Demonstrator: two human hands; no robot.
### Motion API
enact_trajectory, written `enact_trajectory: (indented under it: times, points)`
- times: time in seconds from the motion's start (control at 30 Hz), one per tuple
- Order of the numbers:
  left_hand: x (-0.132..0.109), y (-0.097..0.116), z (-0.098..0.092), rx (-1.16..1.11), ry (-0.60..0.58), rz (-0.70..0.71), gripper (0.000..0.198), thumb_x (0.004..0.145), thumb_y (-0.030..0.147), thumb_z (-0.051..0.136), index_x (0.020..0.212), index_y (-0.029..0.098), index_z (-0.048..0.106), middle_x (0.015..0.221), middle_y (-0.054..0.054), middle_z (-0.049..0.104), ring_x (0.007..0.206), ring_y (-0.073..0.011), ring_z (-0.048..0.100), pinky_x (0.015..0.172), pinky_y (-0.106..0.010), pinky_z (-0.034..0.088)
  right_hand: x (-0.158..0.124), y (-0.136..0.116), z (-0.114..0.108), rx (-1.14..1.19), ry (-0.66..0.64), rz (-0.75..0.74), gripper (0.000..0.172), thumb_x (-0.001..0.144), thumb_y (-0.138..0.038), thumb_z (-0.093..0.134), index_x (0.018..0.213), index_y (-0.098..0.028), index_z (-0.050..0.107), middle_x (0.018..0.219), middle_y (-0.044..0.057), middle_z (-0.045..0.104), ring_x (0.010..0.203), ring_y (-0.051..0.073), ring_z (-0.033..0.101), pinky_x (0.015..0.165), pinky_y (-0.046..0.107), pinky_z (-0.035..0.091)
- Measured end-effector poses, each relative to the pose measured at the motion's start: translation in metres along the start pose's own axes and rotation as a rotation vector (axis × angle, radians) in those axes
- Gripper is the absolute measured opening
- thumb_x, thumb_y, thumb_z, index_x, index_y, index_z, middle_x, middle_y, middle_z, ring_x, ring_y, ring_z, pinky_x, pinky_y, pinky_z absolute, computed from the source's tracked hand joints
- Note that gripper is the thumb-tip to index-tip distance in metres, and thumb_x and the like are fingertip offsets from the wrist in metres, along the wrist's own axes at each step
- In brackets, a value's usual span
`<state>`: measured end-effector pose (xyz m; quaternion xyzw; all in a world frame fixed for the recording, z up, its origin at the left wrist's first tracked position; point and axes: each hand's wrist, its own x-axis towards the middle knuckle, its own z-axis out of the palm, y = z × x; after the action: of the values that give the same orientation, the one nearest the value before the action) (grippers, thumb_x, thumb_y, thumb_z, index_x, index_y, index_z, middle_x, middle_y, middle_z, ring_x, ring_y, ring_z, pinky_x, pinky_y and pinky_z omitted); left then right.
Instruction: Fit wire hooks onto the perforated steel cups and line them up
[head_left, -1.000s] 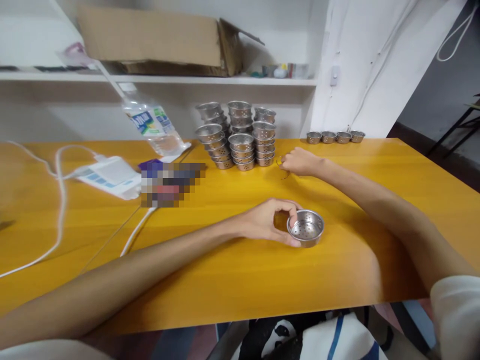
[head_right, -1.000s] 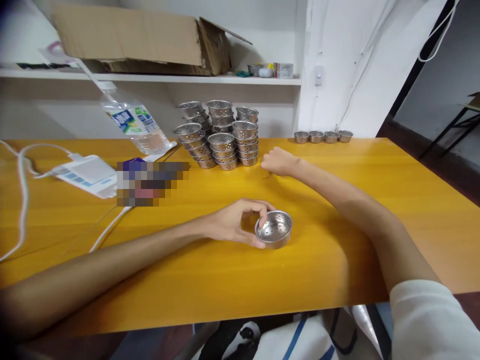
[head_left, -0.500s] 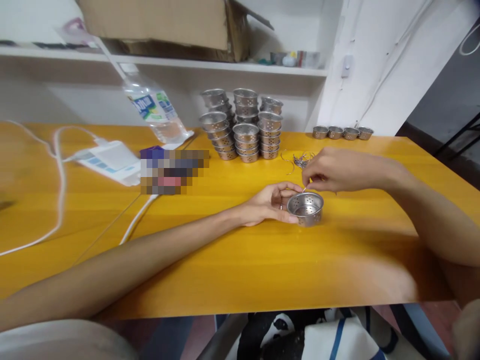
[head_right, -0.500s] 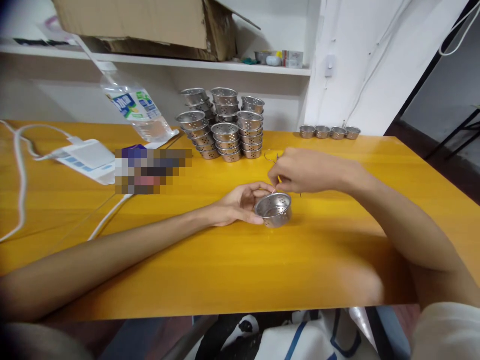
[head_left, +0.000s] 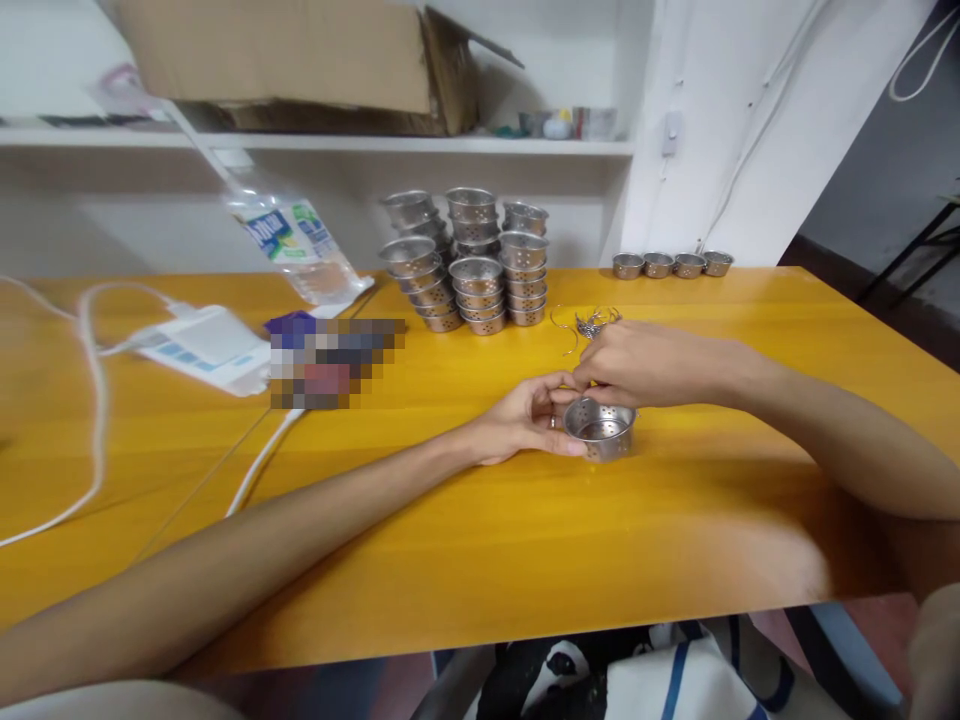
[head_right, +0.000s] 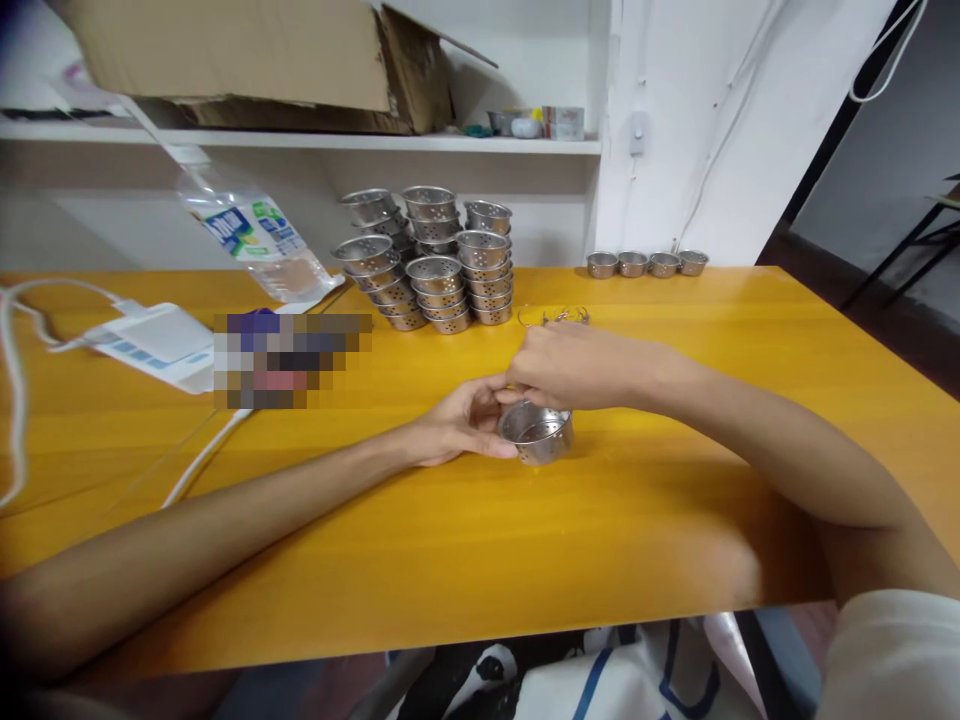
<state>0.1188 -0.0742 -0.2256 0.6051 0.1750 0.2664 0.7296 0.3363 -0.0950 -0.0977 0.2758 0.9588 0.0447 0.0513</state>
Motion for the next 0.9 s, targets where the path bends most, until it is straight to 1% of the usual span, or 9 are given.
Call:
enact_trajectory:
  times: [0.13,0.2,0.3,0.4,0.5,0.6,0.73,0.83,0.9]
  points:
    - [-0.001,-0.001,0.001,-0.046,0.0,0.046,0.071,0.078,0.019,0.098,0.135,0.022,0.057,0.128,-0.013,0.079,0.115,-0.026,0.078,0.104,-0.042,0.057,0.004,-0.005,0.001,0.054,0.01,0.114,0.021,0.099,-0.008,0.06,0.095,-0.014,0.08,0.082,0.008,0.075,0.065,0.015,0.052,0.065,0.031,0.026]
    - [-0.002,-0.001,0.002,-0.061,-0.009,0.083,0.067,0.083,0.022,0.095,0.132,0.025,0.051,0.132,-0.013,0.076,0.117,-0.0264,0.077,0.105,-0.044,0.055,0.006,-0.006,0.003,0.161,0.064,0.227,0.021,0.093,-0.006,0.063,0.1,-0.015,0.08,0.082,0.006,0.074,0.068,0.015,0.054,0.065,0.029,0.028]
    - [-0.002,-0.001,0.003,-0.038,-0.027,0.125,0.064,0.085,0.021,0.094,0.127,0.028,0.046,0.136,-0.01,0.072,0.12,-0.0253,0.073,0.108,-0.045,0.052,0.012,-0.004,0.01,0.384,0.167,0.381,0.018,0.09,-0.009,0.067,0.101,-0.017,0.08,0.08,0.002,0.073,0.07,0.014,0.058,0.068,0.026,0.033]
    - [-0.003,-0.001,0.003,-0.005,0.007,0.139,0.059,0.086,0.024,0.094,0.12,0.026,0.046,0.123,-0.005,0.07,0.112,-0.0212,0.07,0.101,-0.038,0.051,0.019,0.003,0.018,0.559,0.22,0.461,0.009,0.088,-0.014,0.072,0.095,-0.017,0.079,0.071,-0.003,0.068,0.065,0.012,0.057,0.07,0.025,0.036]
    - [-0.003,0.0,0.002,0.052,0.06,0.141,0.054,0.084,0.028,0.096,0.113,0.023,0.051,0.115,-0.004,0.065,0.104,-0.0185,0.065,0.09,-0.031,0.048,0.026,0.009,0.024,0.674,0.248,0.541,0.003,0.086,-0.017,0.075,0.089,-0.017,0.076,0.06,-0.007,0.059,0.058,0.01,0.049,0.066,0.025,0.036]
    - [-0.004,0.002,0.002,0.105,0.099,0.135,0.055,0.081,0.029,0.098,0.117,0.021,0.058,0.117,-0.005,0.065,0.105,-0.0191,0.063,0.092,-0.031,0.046,0.03,0.013,0.027,0.768,0.281,0.582,0.004,0.085,-0.013,0.072,0.085,-0.017,0.073,0.055,-0.008,0.055,0.054,0.009,0.046,0.062,0.024,0.035]
    - [-0.003,0.001,0.004,0.094,0.137,0.121,0.06,0.078,0.029,0.099,0.125,0.021,0.062,0.128,-0.009,0.069,0.113,-0.0233,0.065,0.102,-0.037,0.047,0.031,0.015,0.029,0.953,0.298,0.602,0.013,0.085,-0.007,0.067,0.092,-0.018,0.07,0.058,-0.006,0.065,0.051,0.008,0.051,0.056,0.022,0.037]
    - [-0.002,0.0,0.004,0.066,0.17,0.113,0.065,0.076,0.029,0.1,0.127,0.022,0.062,0.135,-0.011,0.07,0.123,-0.0276,0.066,0.111,-0.043,0.045,0.028,0.02,0.028,1.084,0.258,0.576,0.007,0.092,-0.013,0.067,0.088,-0.016,0.072,0.068,0.0,0.075,0.045,0.007,0.049,0.05,0.023,0.039]
    - [-0.001,-0.001,0.004,0.054,0.194,0.121,0.068,0.075,0.028,0.1,0.13,0.022,0.062,0.141,-0.013,0.069,0.133,-0.0308,0.064,0.117,-0.046,0.043,0.025,0.024,0.027,1.141,0.215,0.504,0.018,0.097,-0.024,0.069,0.082,-0.015,0.076,0.077,0.004,0.08,0.047,0.007,0.052,0.048,0.024,0.039]
